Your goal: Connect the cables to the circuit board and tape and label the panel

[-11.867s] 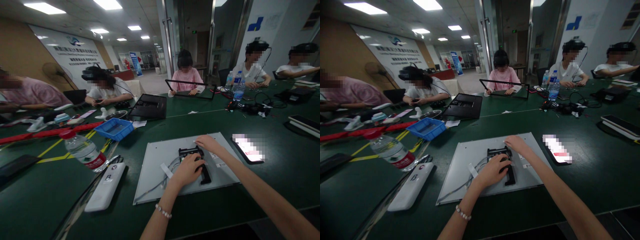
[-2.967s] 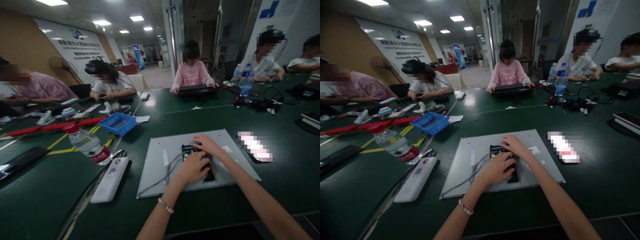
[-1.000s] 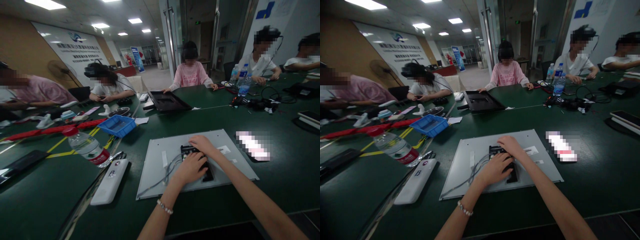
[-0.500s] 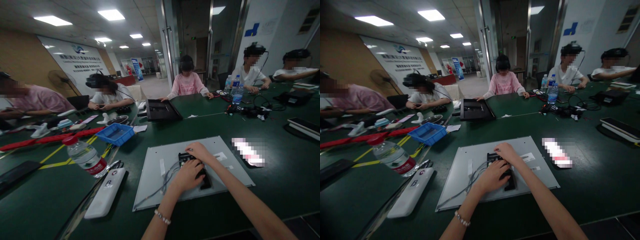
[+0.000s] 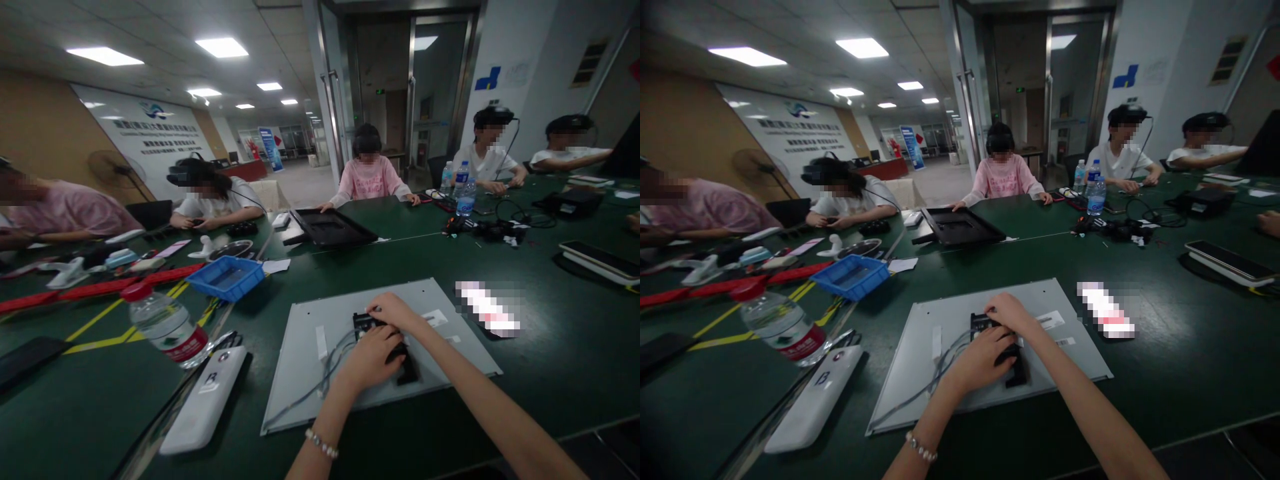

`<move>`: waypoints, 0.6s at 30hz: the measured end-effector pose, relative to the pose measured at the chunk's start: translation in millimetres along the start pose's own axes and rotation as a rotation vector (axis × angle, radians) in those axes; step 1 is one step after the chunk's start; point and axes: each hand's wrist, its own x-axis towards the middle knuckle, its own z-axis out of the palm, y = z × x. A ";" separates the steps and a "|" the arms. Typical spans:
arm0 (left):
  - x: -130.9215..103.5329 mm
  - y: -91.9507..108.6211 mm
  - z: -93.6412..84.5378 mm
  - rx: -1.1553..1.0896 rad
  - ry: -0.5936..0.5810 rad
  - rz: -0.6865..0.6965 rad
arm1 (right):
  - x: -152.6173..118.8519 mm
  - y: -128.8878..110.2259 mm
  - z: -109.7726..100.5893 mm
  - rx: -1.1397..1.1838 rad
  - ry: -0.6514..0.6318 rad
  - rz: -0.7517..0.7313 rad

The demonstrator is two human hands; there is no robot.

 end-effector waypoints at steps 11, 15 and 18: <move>0.9 -3.3 1.3 -0.001 0.007 -0.013 | -16.5 -6.4 -14.3 0.051 0.128 -0.097; 0.6 -3.9 0.8 -0.007 0.006 -0.033 | -36.2 13.7 -78.3 0.085 0.304 0.118; -0.1 -4.2 -1.1 -0.024 -0.006 -0.047 | -58.7 53.9 -169.5 0.082 0.629 0.299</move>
